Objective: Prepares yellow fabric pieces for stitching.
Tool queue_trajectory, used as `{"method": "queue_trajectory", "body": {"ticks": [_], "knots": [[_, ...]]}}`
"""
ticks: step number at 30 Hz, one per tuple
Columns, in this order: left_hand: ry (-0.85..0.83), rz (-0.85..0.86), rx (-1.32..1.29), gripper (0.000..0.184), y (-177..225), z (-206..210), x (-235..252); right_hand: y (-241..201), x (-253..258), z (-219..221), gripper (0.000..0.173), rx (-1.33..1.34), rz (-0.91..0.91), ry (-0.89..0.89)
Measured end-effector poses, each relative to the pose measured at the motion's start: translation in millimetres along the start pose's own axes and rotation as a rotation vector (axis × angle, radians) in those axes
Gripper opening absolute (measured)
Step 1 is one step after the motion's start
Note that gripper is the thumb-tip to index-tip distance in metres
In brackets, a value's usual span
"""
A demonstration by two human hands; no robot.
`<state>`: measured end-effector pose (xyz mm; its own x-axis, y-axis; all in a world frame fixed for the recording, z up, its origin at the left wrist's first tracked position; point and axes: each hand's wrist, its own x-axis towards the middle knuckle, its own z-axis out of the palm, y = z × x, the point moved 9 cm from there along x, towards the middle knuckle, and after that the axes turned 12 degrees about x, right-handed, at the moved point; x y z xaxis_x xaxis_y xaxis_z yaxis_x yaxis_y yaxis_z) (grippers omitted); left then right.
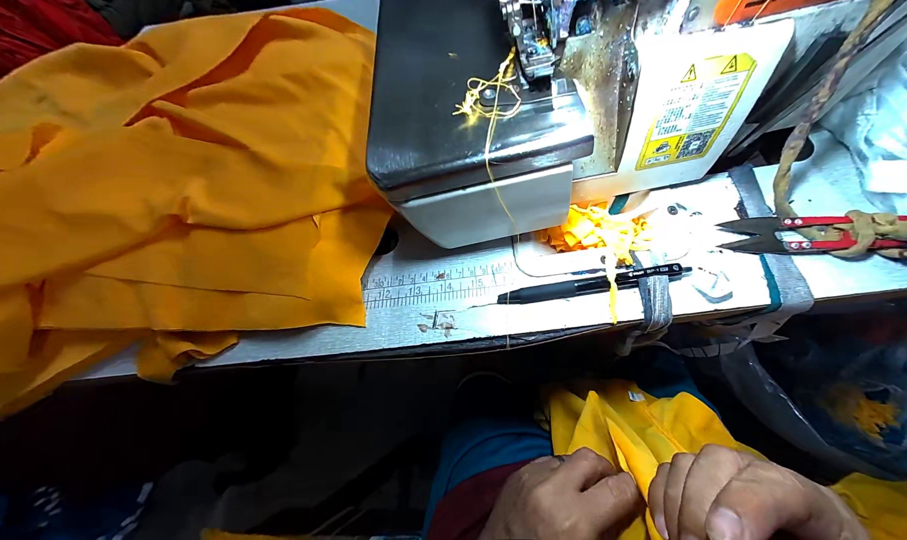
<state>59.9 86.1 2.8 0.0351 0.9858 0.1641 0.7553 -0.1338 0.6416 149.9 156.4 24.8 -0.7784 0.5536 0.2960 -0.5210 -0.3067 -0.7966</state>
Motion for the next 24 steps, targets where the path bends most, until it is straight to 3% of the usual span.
{"method": "queue_trajectory", "body": {"ticks": [3,9,14,21,24], "knots": [[0.003,-0.005,0.106,0.011,-4.8,6.2,-2.2,-2.6,2.5,5.3,0.017,0.020,-0.008,-0.040],[0.227,0.050,-0.094,0.012,-0.6,-17.7,-3.1,0.2,1.3,-7.6,0.019,0.036,0.009,0.065],[0.251,0.085,-0.116,0.014,-1.1,-16.1,-5.2,1.2,2.3,-6.8,0.019,0.046,0.004,0.056],[0.267,-0.108,-0.069,0.027,-21.3,-11.9,-4.3,0.9,4.0,-9.0,0.022,0.251,-0.013,0.096],[0.257,-0.125,-0.080,0.023,-23.3,-11.9,-4.1,2.3,3.4,-7.8,0.022,0.268,-0.009,0.091]]}}
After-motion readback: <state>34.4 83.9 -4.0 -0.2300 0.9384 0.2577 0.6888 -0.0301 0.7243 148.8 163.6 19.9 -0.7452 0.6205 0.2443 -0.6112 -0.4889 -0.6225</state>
